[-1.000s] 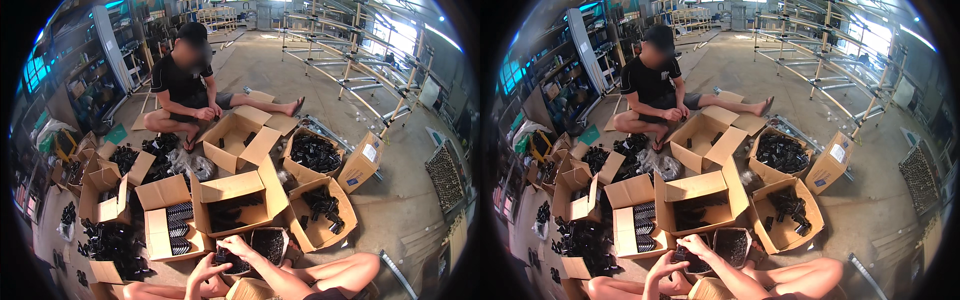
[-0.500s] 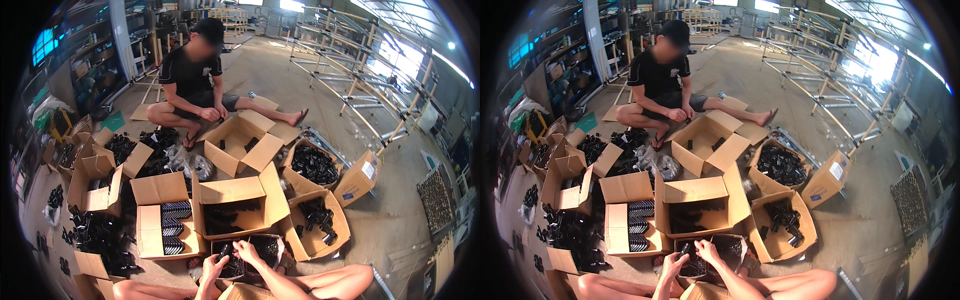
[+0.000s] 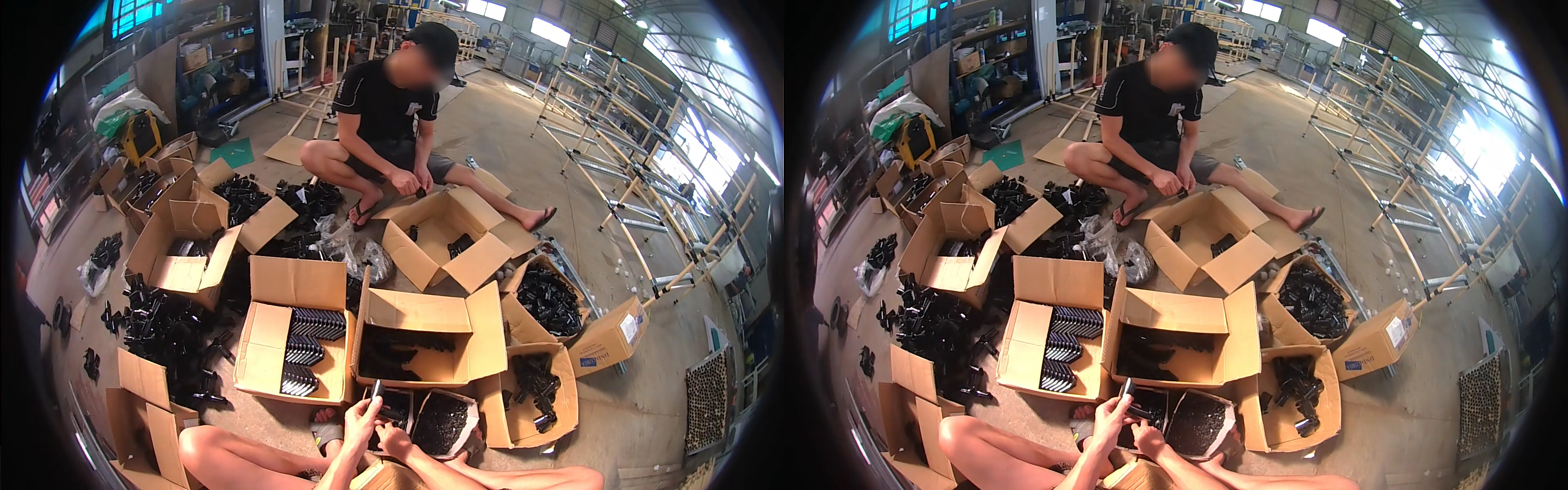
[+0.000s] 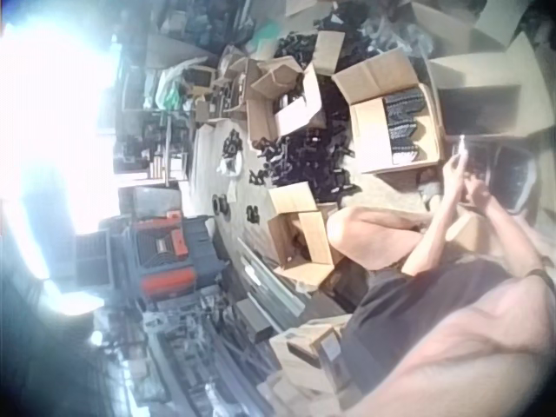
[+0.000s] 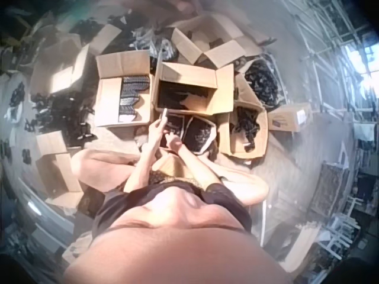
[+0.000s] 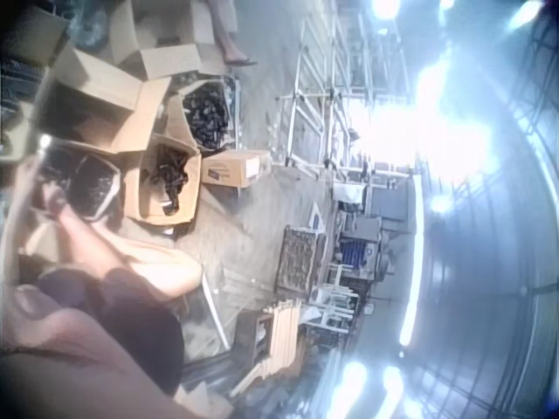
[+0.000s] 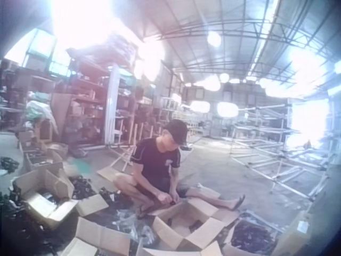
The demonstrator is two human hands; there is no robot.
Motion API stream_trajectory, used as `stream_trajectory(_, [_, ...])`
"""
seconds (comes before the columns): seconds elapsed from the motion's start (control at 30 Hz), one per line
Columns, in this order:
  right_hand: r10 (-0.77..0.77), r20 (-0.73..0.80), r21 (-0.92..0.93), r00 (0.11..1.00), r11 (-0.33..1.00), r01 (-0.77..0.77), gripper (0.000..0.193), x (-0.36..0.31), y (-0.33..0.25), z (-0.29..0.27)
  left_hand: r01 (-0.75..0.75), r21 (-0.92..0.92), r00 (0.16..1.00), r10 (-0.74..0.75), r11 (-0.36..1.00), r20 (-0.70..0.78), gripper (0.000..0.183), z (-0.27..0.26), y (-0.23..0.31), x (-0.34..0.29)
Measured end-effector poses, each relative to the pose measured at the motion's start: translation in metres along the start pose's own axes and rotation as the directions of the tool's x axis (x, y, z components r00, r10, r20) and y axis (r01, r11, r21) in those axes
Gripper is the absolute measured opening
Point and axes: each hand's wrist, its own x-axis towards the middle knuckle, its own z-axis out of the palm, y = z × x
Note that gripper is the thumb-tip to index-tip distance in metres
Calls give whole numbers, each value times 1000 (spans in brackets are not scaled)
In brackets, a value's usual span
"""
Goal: The person picks up small black plastic parts from boxes on the floor and places them into smaller containers by hand.
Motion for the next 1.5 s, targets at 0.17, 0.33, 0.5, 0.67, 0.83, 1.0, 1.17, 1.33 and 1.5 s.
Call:
stream_trajectory(0.17, [-180,29,23,983,983,180,30,1,8,8,-15,87,999,18,996,-41,36,4,-9,-8])
stream_trajectory(0.33, [-225,-223,164,948,951,264,22,-1,50,88,-51,135,998,55,990,-31,40,24,2,-17])
stream_trajectory(0.5, [-199,-121,55,972,977,207,18,-10,33,70,-22,219,996,40,976,-78,46,17,-7,-15])
stream_trajectory(0.67, [-102,-93,88,990,990,110,17,-12,20,46,-28,211,997,41,977,-61,46,17,-5,-15])
stream_trajectory(0.83, [-39,-71,261,997,964,56,20,-6,8,14,-153,325,980,186,933,-71,46,13,-11,-8])
stream_trajectory(1.0, [290,285,430,914,813,-392,17,8,5,-31,-155,630,969,242,761,-54,46,20,28,-21])
stream_trajectory(1.17, [491,86,535,867,711,-456,23,17,27,-105,-367,696,882,469,617,49,48,7,13,-15])
stream_trajectory(1.33, [586,-101,798,804,530,-286,20,19,27,-184,-466,786,825,519,406,221,50,11,-4,-14])
stream_trajectory(1.5, [229,-258,510,939,857,-69,21,25,12,-191,-513,809,824,426,285,372,50,22,-7,-16])
